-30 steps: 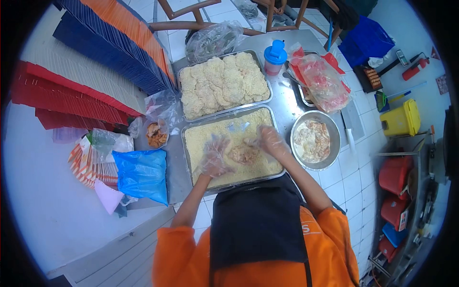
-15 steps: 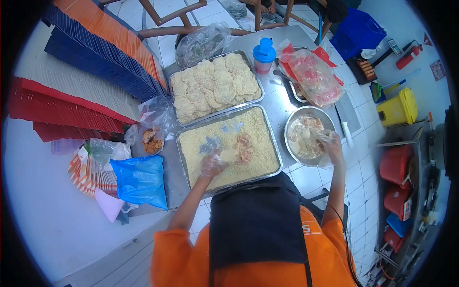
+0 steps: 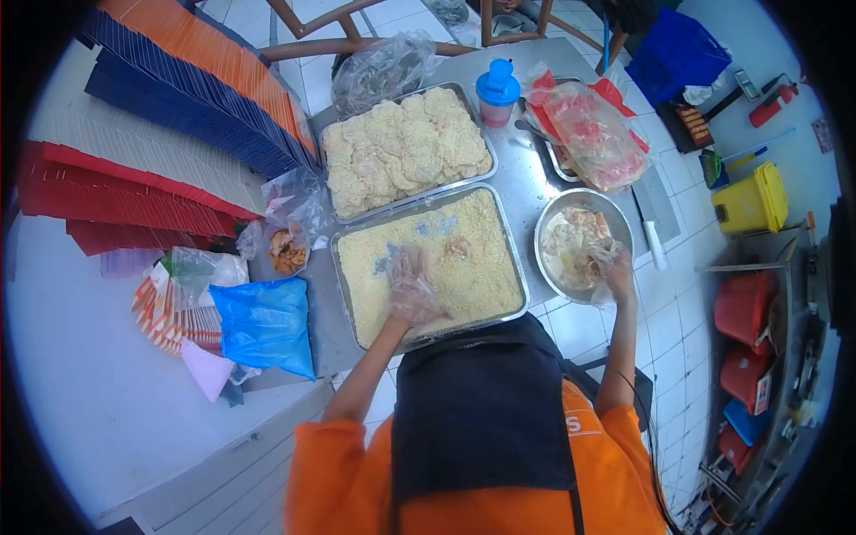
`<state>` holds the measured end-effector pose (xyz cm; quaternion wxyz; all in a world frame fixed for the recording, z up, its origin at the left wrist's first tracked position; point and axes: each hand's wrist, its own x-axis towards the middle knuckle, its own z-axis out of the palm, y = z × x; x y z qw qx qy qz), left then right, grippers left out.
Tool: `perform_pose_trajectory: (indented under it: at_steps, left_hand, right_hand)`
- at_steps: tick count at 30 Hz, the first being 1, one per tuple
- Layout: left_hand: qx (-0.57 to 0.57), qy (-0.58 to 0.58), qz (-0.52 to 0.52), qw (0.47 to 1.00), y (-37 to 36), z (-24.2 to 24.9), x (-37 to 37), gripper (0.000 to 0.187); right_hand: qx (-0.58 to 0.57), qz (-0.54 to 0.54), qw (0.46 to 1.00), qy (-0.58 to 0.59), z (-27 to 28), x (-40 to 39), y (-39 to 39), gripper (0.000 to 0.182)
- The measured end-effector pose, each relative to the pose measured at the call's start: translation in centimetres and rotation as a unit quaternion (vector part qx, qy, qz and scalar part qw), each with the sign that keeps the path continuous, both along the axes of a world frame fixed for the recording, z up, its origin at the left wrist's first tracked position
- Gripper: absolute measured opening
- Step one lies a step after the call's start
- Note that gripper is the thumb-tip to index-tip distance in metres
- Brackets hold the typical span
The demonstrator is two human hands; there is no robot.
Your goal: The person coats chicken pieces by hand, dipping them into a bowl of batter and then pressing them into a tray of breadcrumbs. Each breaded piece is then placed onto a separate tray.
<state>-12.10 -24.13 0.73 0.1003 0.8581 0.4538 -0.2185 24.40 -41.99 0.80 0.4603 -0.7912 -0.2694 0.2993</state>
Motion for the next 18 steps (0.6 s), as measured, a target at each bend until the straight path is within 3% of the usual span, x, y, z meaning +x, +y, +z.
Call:
perform_pose_trajectory:
  at_steps: [2,3,5,6,8,9,11,15,17,18]
  left_hand:
    - [0.059,-0.330,-0.068,0.940,0.8,-6.9,-2.9,0.130]
    - [0.059,-0.330,-0.070,0.940,1.0,-6.4,-2.8,0.130]
    - [-0.081,-0.228,0.020,0.970,1.3,-5.4,-2.3,0.115]
    - [-0.081,-0.229,0.021,0.970,1.6,-6.6,-2.6,0.115]
    - [-0.018,-0.258,0.021,0.966,3.2,-11.5,-4.3,0.096]
    - [-0.017,-0.258,0.020,0.966,4.1,-13.6,-5.5,0.096]
    - [-0.030,-0.370,-0.012,0.929,5.5,-16.2,-7.3,0.075]
    - [0.027,-0.395,0.003,0.918,6.1,-9.3,-4.6,0.058]
    - [-0.051,-0.304,-0.023,0.951,4.9,-3.0,-1.1,0.050]
    - [-0.050,-0.304,-0.022,0.951,4.7,-2.3,0.2,0.050]
  right_hand:
    - [-0.008,-0.007,1.000,0.013,0.7,-0.5,0.2,0.029]
    - [-0.008,-0.009,1.000,0.014,0.6,-0.5,0.2,0.029]
    - [0.000,-0.008,1.000,0.005,0.3,-0.4,-0.1,0.029]
    - [-0.001,-0.007,1.000,0.004,0.0,-0.3,-0.3,0.029]
    - [0.025,-0.017,1.000,-0.008,-0.6,-0.1,-0.4,0.029]
    - [0.026,-0.018,0.999,-0.009,-0.6,-0.1,-0.5,0.029]
    - [0.000,-0.005,0.999,-0.038,-0.4,0.0,-0.5,0.027]
    - [-0.005,0.019,0.999,-0.034,0.4,0.1,-0.2,0.026]
    - [-0.022,0.017,0.998,-0.063,0.6,0.0,-0.2,0.025]
    - [-0.021,0.018,0.998,-0.063,0.4,0.1,-0.2,0.025]
